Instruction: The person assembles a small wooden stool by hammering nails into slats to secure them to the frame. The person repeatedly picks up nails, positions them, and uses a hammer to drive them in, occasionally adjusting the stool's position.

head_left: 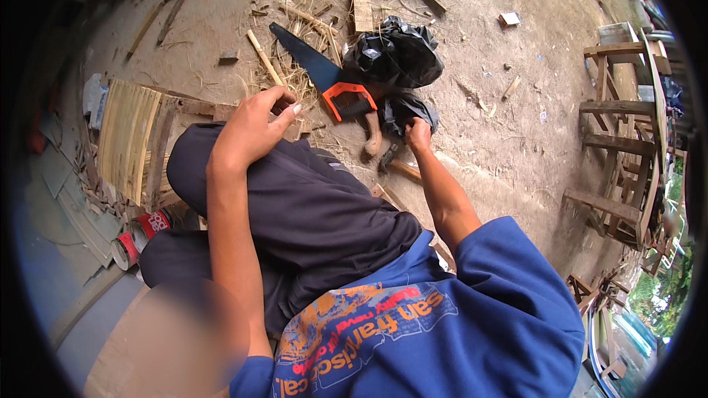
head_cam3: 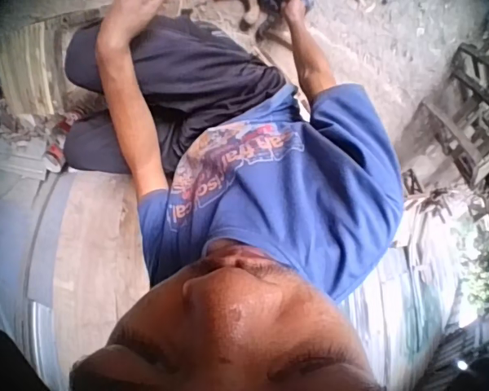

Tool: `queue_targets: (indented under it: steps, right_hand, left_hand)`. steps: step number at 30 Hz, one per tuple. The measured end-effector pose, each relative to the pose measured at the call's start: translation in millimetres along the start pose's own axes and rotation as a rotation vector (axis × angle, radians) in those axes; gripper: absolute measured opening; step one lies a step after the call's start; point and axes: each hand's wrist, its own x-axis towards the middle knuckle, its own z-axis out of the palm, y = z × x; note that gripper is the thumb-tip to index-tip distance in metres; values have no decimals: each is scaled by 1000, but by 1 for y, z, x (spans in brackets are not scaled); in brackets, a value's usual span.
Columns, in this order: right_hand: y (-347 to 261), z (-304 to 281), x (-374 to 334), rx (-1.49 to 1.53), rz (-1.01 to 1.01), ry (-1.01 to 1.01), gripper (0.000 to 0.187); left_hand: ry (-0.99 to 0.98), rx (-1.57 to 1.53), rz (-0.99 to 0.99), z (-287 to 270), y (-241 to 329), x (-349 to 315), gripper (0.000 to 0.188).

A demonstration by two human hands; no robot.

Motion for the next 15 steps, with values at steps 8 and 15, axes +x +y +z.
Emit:
queue_targets:
  steps: [8, 15]
  right_hand:
    - [-11, -8, -13, 577, 166, 48, 19]
    - [-150, -110, -68, 939, -44, -320, 21]
  left_hand:
    - [19, 24, -2, 0, -6, -2, 28]
    - [221, 292, 377, 28, 16, 6, 24]
